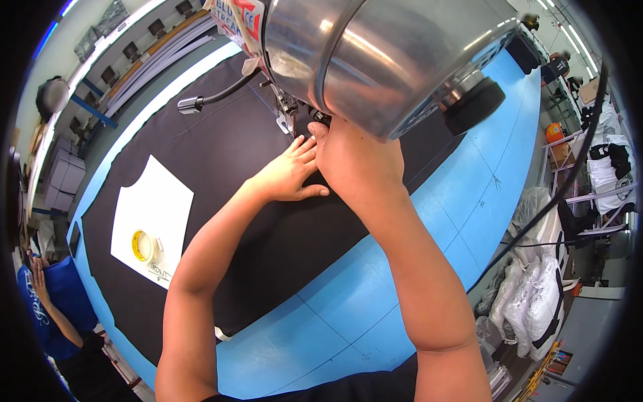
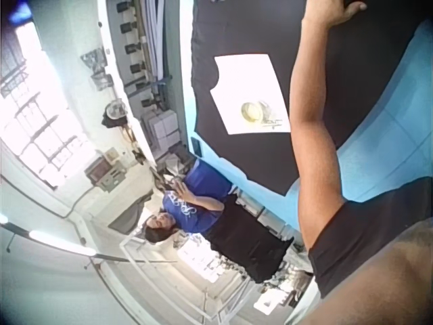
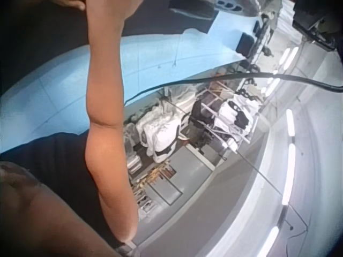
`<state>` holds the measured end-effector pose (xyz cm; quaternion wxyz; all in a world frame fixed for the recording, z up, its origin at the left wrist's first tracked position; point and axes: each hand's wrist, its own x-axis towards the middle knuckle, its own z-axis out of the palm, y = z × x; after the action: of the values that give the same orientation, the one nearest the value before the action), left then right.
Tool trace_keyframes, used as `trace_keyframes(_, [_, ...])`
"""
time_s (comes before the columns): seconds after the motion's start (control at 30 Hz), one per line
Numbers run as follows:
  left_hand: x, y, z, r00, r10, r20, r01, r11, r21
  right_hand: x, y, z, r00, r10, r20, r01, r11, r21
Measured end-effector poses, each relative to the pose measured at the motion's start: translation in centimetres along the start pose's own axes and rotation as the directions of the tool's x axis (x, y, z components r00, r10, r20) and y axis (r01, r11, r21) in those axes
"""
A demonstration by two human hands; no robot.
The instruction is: The person uses a handheld electric fabric cutter to trim a large piece of black fabric on a blue work table. They follow a white paper pattern placed on the fabric to guide the cuts, removing excess material and shaping the fabric piece. The person also handles the pattern and the cut fabric scraps during the process.
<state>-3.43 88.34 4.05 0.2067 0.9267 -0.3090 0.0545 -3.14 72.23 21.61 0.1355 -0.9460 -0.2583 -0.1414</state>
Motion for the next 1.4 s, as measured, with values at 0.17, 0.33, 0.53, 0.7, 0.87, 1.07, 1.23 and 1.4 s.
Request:
trace_keyframes(0.17, [-0.1,-0.4,0.9,0.999,0.02,-0.032,-0.019,1.0,0.017,0.7,0.0,0.1,0.999,0.009,0.034,-0.007,0.999,-0.039])
trace_keyframes(0.33, [-0.2,-0.3,1.0,0.998,0.017,-0.062,-0.017,1.0,0.01,1.2,-0.6,0.0,0.994,0.067,0.087,-0.067,0.998,-0.009])
trace_keyframes(0.53, [-0.2,-0.3,0.6,0.999,0.01,-0.041,-0.01,1.0,-0.017,1.9,-0.7,0.3,0.993,0.061,0.102,-0.061,0.998,-0.002])
trace_keyframes(0.7, [-0.1,-0.6,0.8,0.995,0.044,-0.09,-0.042,0.999,0.015,2.4,-0.9,0.7,0.995,0.052,0.082,-0.053,0.998,0.013])
trace_keyframes(0.87, [0.2,-2.0,-0.3,0.988,0.031,-0.151,-0.017,0.995,0.097,2.9,-1.0,0.7,0.991,0.068,0.115,-0.072,0.997,0.035])
trace_keyframes(1.07, [0.3,-3.5,0.2,0.991,-0.01,-0.135,0.025,0.994,0.107,3.9,-1.5,0.4,0.978,0.11,0.18,-0.121,0.991,0.05])
trace_keyframes(1.23, [0.3,-3.8,0.5,0.99,-0.003,-0.138,0.017,0.995,0.095,4.0,-1.7,1.0,0.984,0.084,0.156,-0.09,0.995,0.033])
trace_keyframes(1.4, [0.5,-3.4,0.2,0.987,0.008,-0.159,0.004,0.997,0.078,4.4,-1.9,1.1,0.982,0.078,0.171,-0.079,0.997,-0.001])
